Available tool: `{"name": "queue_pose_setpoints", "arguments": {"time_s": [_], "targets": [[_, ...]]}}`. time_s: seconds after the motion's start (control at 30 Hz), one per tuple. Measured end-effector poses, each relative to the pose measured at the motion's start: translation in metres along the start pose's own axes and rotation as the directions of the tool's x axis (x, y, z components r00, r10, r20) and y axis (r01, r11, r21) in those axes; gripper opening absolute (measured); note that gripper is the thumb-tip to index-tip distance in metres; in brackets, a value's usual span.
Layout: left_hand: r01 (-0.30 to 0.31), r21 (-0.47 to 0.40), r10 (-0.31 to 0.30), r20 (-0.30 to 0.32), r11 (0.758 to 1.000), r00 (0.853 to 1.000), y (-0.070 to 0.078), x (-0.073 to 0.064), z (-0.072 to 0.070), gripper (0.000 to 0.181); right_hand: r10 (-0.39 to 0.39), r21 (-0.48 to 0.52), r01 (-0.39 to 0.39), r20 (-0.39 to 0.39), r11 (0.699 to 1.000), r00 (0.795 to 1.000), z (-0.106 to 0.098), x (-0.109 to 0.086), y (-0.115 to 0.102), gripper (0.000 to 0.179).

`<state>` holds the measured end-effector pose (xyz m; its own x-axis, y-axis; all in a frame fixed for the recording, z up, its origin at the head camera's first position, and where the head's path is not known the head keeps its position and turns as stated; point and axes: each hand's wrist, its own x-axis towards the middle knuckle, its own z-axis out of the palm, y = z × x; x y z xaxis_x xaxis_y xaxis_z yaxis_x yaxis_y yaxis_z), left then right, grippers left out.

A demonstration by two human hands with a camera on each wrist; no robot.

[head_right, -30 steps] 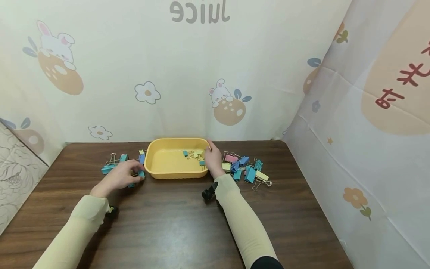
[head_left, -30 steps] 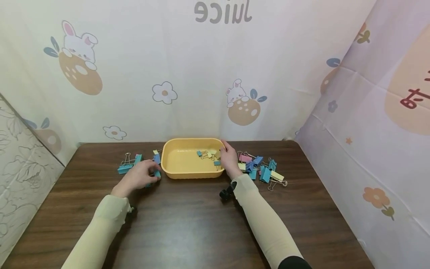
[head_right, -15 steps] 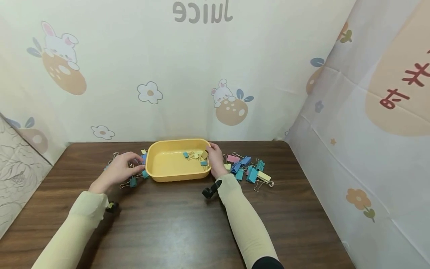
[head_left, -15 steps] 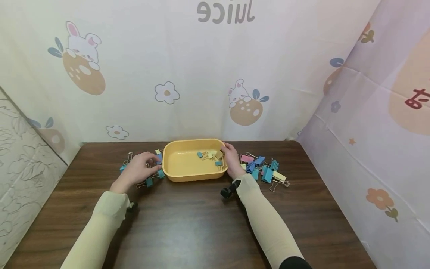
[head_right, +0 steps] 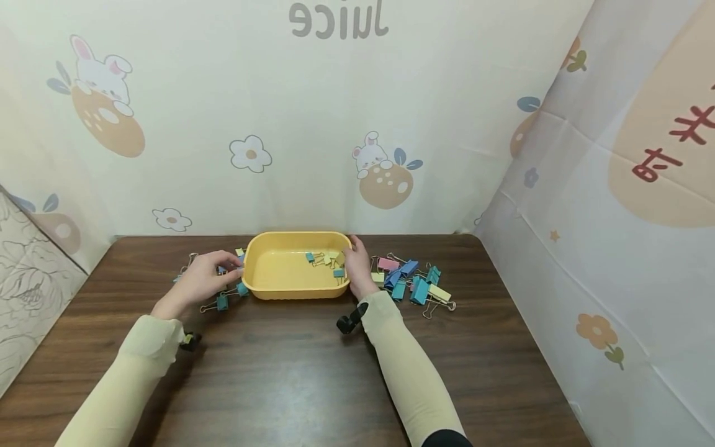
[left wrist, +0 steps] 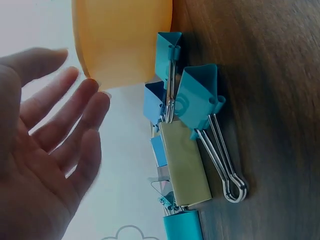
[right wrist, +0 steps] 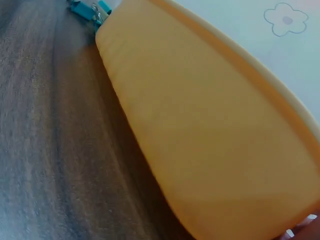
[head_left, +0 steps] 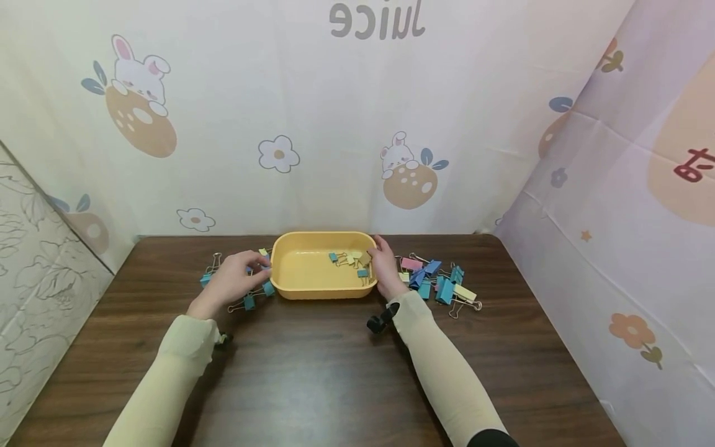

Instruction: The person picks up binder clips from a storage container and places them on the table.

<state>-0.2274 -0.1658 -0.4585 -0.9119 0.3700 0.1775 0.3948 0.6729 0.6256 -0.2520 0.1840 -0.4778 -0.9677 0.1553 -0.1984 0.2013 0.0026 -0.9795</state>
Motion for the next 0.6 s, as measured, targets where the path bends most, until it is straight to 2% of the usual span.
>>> {"name": "queue_pose_setpoints", "arguments": {"time_s": [0.23,0.37,0.5,0.6], "targets": [[-0.039,0.039,0.039,0.006,0.998,0.999,0.0,0.0,-0.002,0.025,0.062,0.02,-0.063,0.043,0.998,0.997,-0.002,0.004,-0.003,0.05],[-0.042,0.038,0.041,0.012,0.998,0.999,0.0,0.001,-0.003,0.024,0.048,-0.014,-0.047,0.041,0.999,0.998,-0.002,0.008,-0.002,0.045],[-0.045,0.044,0.044,0.025,0.998,0.999,0.003,0.004,-0.002,0.024,0.024,0.031,-0.026,0.051,0.999,0.998,-0.004,0.015,0.001,0.047],[-0.056,0.067,0.056,0.006,0.996,0.998,0.006,0.005,-0.003,0.022,0.0,0.033,-0.002,0.06,0.999,0.998,-0.004,0.02,0.002,0.047]]}}
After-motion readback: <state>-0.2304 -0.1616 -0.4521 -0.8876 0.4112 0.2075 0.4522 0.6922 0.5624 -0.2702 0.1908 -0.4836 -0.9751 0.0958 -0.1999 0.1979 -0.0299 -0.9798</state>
